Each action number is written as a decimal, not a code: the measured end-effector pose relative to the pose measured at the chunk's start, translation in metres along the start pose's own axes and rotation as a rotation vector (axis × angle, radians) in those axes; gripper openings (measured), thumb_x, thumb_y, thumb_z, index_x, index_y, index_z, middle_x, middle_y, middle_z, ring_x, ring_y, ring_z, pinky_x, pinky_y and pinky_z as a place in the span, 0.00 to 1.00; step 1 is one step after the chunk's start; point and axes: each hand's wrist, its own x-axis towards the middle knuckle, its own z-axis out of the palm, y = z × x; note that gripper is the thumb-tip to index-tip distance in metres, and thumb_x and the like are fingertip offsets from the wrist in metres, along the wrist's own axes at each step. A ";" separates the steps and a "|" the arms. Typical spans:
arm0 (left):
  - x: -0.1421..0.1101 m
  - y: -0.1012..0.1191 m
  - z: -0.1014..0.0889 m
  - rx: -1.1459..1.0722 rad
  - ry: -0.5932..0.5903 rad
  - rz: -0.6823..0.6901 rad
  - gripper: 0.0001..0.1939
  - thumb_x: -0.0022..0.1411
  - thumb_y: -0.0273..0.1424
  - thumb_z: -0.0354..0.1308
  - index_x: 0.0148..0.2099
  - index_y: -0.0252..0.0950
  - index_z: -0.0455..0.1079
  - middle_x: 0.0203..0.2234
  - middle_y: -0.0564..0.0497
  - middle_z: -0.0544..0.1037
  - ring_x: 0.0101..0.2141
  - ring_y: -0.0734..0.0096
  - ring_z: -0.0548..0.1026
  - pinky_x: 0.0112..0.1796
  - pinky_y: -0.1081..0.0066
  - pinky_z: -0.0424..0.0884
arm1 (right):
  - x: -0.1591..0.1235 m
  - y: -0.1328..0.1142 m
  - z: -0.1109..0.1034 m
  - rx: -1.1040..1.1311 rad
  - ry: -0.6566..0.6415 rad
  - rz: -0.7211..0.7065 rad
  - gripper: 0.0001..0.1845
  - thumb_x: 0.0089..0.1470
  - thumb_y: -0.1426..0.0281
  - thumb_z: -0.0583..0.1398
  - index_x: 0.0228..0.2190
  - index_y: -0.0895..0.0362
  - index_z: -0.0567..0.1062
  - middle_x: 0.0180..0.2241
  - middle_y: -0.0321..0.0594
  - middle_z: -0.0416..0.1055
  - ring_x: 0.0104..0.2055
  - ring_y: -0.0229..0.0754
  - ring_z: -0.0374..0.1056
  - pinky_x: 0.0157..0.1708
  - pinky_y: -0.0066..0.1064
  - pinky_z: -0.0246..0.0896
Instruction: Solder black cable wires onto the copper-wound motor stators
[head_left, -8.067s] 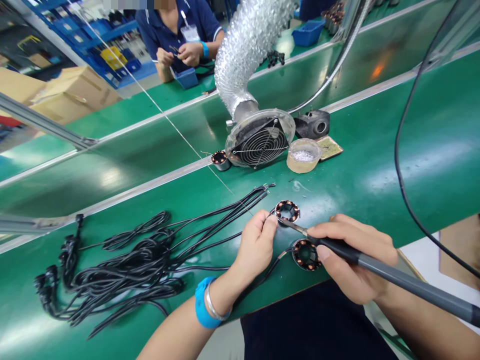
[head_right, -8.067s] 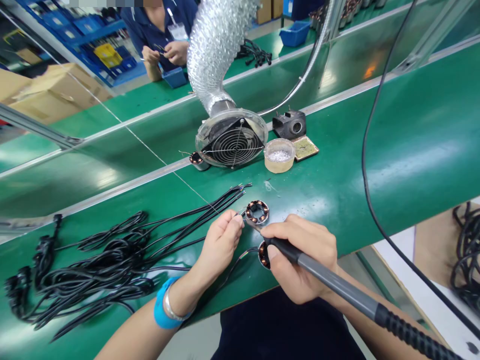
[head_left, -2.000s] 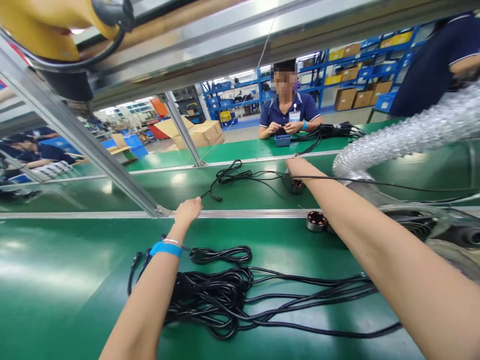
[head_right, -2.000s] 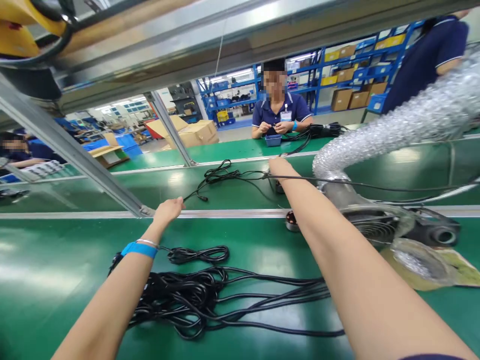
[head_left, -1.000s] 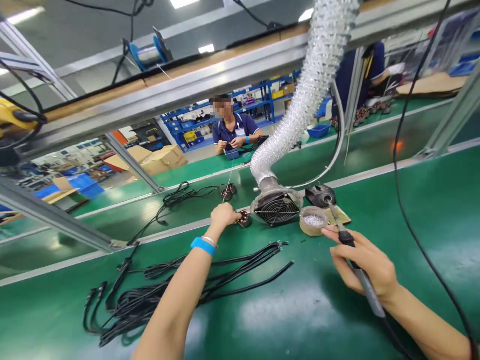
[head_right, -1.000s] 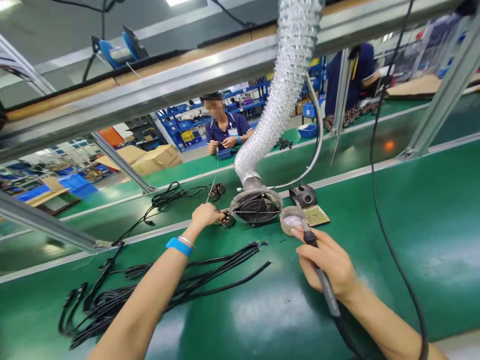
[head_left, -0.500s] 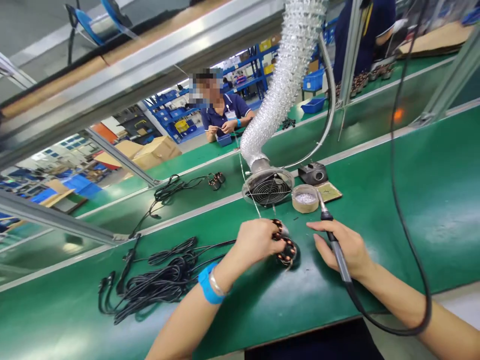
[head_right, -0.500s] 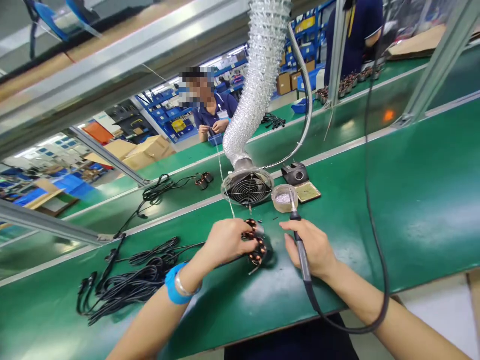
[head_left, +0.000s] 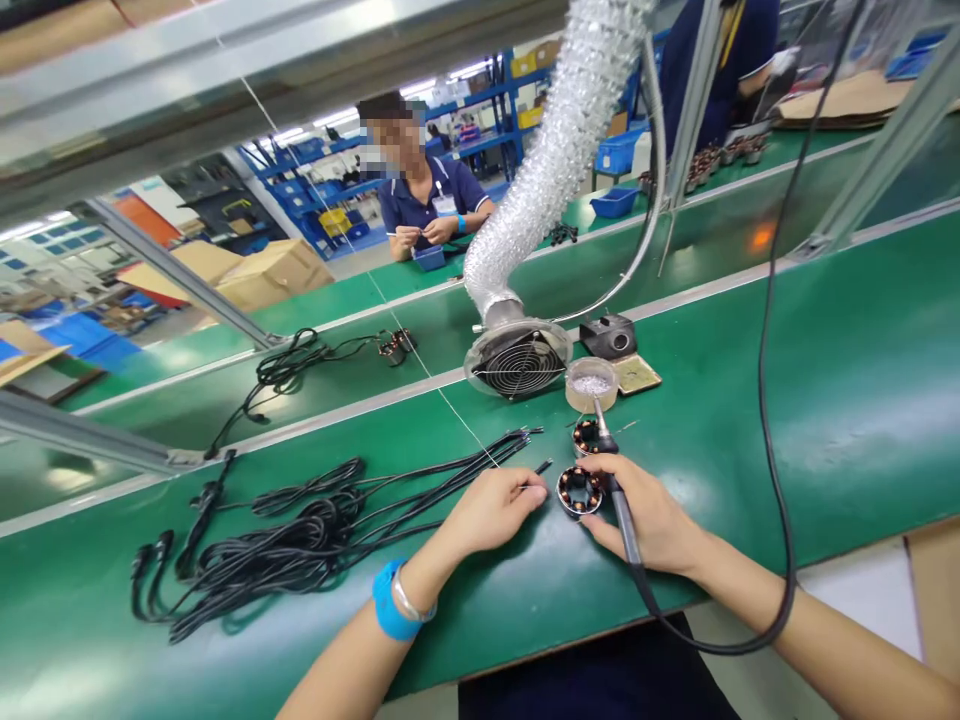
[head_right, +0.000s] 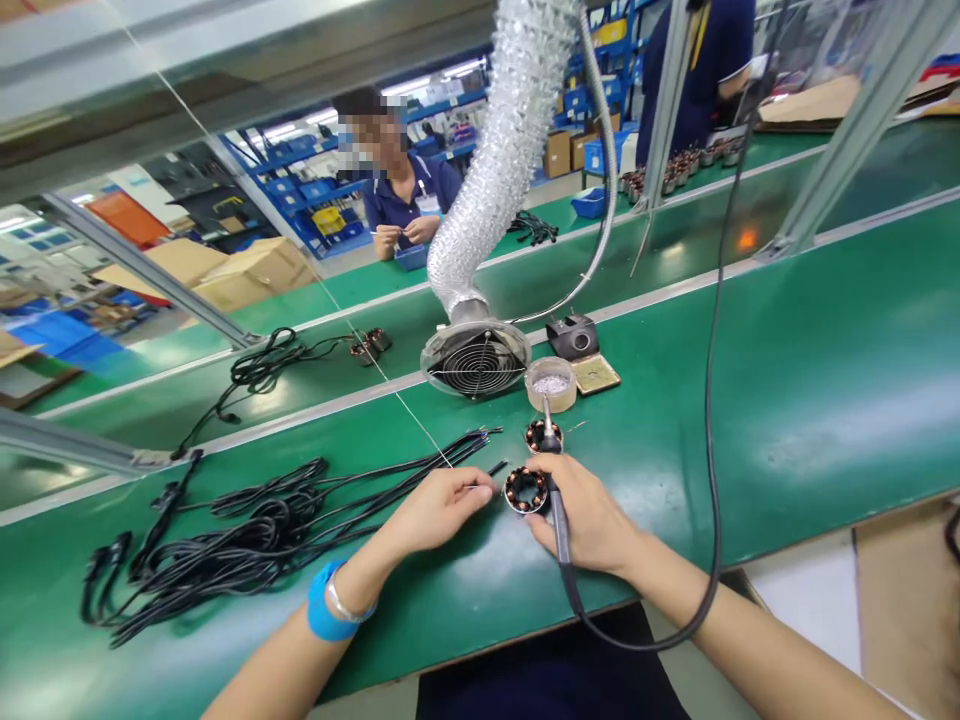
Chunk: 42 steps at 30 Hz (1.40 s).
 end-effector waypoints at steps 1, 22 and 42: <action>-0.003 -0.003 0.002 0.000 -0.025 -0.011 0.17 0.66 0.40 0.52 0.40 0.33 0.76 0.21 0.55 0.67 0.24 0.78 0.59 0.26 0.76 0.54 | 0.001 0.000 0.002 -0.009 -0.010 -0.005 0.29 0.49 0.69 0.64 0.52 0.57 0.62 0.44 0.45 0.71 0.45 0.43 0.71 0.44 0.36 0.72; -0.017 0.019 -0.003 0.044 -0.001 -0.101 0.16 0.56 0.43 0.61 0.30 0.33 0.71 0.17 0.57 0.60 0.22 0.79 0.54 0.26 0.74 0.49 | 0.004 -0.022 0.017 -0.027 0.049 -0.014 0.24 0.54 0.64 0.65 0.48 0.60 0.63 0.39 0.43 0.69 0.39 0.41 0.67 0.37 0.32 0.67; 0.003 0.024 0.001 -0.695 -0.009 -0.351 0.14 0.41 0.38 0.62 0.22 0.30 0.68 0.13 0.55 0.62 0.18 0.82 0.54 0.22 0.75 0.47 | 0.011 -0.027 0.011 0.044 -0.043 0.034 0.31 0.42 0.70 0.70 0.46 0.57 0.65 0.37 0.39 0.70 0.37 0.41 0.66 0.38 0.32 0.65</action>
